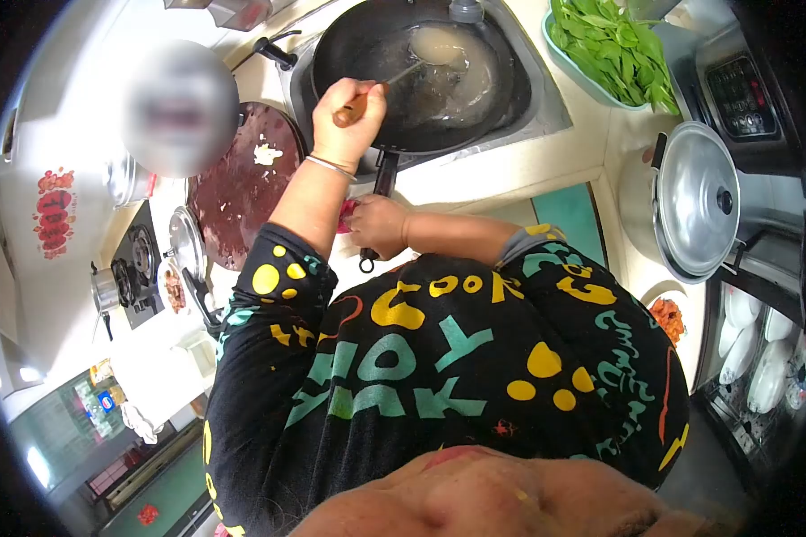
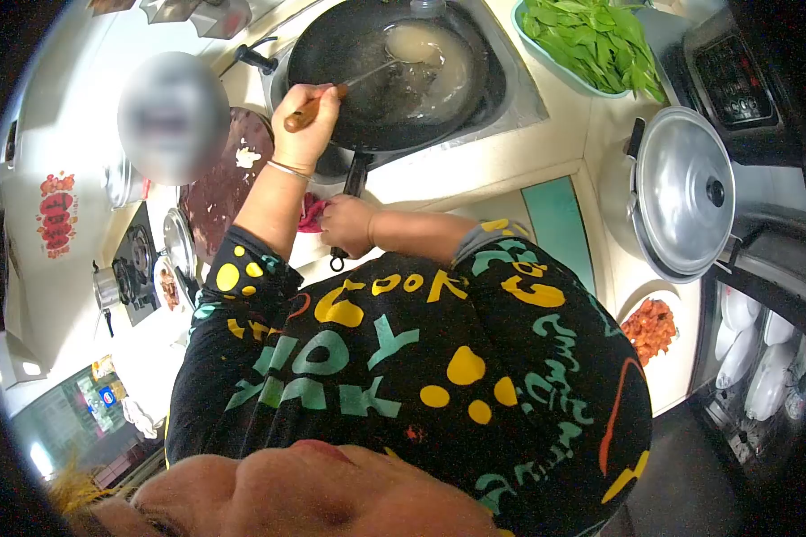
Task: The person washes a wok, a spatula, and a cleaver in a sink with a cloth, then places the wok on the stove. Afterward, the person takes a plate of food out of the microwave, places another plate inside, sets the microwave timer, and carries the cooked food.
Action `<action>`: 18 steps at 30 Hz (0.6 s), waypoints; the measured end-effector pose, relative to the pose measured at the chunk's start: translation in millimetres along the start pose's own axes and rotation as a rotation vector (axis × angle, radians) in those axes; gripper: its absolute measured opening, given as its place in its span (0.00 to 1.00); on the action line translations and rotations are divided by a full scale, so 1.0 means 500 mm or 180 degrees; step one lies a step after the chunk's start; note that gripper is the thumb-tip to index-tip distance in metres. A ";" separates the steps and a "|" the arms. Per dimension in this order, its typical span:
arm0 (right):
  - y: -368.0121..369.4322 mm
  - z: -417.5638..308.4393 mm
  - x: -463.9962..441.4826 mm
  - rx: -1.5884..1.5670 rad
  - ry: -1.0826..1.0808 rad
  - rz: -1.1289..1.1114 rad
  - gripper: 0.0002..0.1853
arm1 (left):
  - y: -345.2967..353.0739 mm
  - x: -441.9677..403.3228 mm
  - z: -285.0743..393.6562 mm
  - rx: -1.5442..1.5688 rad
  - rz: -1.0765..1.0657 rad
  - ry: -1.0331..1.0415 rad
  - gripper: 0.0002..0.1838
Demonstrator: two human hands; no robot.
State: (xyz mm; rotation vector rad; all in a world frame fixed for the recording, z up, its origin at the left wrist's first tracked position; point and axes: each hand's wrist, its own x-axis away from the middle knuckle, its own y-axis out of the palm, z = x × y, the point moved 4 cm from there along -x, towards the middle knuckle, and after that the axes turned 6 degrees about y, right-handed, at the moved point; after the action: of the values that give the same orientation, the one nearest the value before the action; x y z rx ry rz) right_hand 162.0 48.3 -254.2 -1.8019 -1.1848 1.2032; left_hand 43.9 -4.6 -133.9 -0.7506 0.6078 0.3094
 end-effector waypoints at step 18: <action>-0.014 -0.006 0.003 0.0164 0.0048 -0.0038 0.09 | -0.158 -0.158 0.043 -0.0390 -0.1800 -0.0361 0.08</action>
State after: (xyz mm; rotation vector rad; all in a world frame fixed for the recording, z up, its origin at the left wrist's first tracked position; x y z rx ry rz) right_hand 162.9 52.4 -247.7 -1.7605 -1.1443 1.2009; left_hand 27.6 -48.2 -30.3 -0.9811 0.2519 -0.1342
